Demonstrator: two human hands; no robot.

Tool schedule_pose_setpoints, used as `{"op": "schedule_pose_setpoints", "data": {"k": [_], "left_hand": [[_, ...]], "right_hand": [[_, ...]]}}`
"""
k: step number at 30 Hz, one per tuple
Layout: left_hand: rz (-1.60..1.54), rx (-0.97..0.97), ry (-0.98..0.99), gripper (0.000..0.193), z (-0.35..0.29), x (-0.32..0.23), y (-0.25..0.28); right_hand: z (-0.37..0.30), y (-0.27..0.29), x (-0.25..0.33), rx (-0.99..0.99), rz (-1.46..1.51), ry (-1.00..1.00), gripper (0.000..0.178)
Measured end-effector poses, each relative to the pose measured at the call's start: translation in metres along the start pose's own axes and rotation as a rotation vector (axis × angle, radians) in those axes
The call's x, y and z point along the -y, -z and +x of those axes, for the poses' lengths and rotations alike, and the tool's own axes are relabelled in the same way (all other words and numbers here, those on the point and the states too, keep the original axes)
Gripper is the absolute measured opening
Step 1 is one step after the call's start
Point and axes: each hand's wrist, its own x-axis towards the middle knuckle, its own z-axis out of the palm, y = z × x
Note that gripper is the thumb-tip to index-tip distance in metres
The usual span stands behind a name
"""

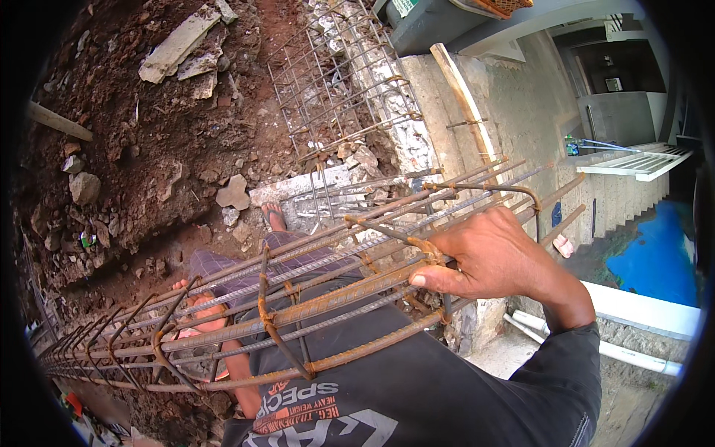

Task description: The person lifts and positions a long steel rebar cage into a foundation trench. They adjust the cage's placement and later work with another person to lower a second cage into the trench.

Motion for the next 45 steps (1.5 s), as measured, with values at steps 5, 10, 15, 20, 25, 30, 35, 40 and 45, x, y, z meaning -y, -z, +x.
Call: {"op": "schedule_pose_setpoints", "data": {"k": [5,10,15,20,25,30,35,40,45], "left_hand": [[0.035,-0.025,0.005,0.071,-0.004,-0.006,0.0],[0.046,-0.034,0.016,0.07,-0.003,-0.005,-0.002],[0.063,-0.052,0.053,0.07,0.004,-0.002,0.002],[0.065,-0.071,0.116,0.069,0.019,0.005,0.017],[0.058,-0.065,0.144,0.068,0.025,0.0,0.029],[0.043,-0.061,0.166,0.068,0.026,-0.007,0.034],[0.039,-0.027,0.169,0.067,0.026,-0.008,0.033],[0.02,-0.027,0.163,0.067,0.018,-0.002,0.031],[0.015,0.027,0.195,0.066,0.017,0.005,0.034]], "right_hand": [[0.009,0.005,-0.007,-0.006,0.083,0.023,0.067],[0.027,0.003,-0.015,0.017,0.044,0.024,0.066],[0.048,-0.001,-0.017,0.096,0.135,0.002,0.065],[0.069,-0.009,-0.01,0.138,0.158,0.007,0.063],[0.074,-0.012,-0.001,0.189,0.179,0.007,0.061],[0.067,-0.022,0.009,0.149,0.158,-0.028,0.061],[0.061,-0.03,0.006,0.086,0.164,-0.024,0.063],[0.061,-0.032,-0.004,0.085,0.117,-0.013,0.064],[0.054,-0.032,-0.01,0.085,0.188,-0.065,0.063]]}}
